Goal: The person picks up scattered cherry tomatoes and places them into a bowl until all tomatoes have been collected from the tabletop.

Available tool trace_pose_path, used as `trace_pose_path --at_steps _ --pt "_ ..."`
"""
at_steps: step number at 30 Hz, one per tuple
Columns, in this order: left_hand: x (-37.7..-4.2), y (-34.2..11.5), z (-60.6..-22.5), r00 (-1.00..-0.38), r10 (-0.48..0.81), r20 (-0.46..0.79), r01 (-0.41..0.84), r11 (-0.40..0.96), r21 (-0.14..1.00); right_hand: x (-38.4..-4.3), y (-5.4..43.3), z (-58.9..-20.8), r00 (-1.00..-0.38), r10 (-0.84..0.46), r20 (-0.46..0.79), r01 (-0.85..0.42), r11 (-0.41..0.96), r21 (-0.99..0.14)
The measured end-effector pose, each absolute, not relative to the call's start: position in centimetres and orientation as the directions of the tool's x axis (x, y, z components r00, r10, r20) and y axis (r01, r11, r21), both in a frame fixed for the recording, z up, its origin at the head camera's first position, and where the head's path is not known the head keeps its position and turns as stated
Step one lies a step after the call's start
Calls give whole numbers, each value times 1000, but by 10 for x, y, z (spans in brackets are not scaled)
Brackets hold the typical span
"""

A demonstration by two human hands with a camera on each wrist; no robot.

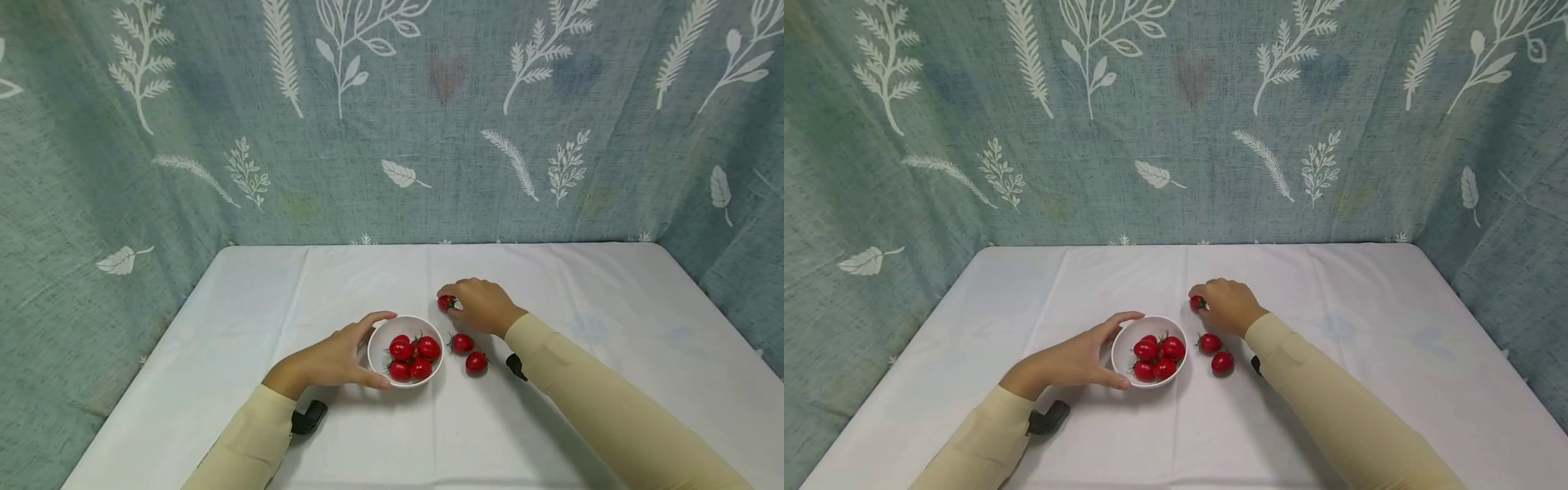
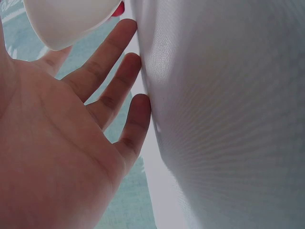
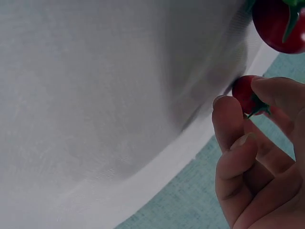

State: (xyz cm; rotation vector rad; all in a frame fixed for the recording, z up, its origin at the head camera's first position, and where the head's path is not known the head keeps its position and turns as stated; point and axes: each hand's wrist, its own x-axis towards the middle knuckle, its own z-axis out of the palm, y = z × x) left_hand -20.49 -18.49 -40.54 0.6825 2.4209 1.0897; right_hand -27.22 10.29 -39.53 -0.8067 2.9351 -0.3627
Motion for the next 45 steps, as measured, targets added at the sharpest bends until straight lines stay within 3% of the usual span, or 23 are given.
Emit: trace_pose_path --at_steps 19,34,45 --pt "-206 -187 -410 -819 550 -163 259 607 751 -256 110 -395 -875 -483 36 -474 839 -267" --pt "-207 -186 -408 -815 556 -162 263 605 752 -217 116 -382 -832 -482 274 -554 737 -388" --pt "-207 -186 -410 -802 578 -151 270 577 771 -193 106 -379 -810 -475 345 -587 641 -495"
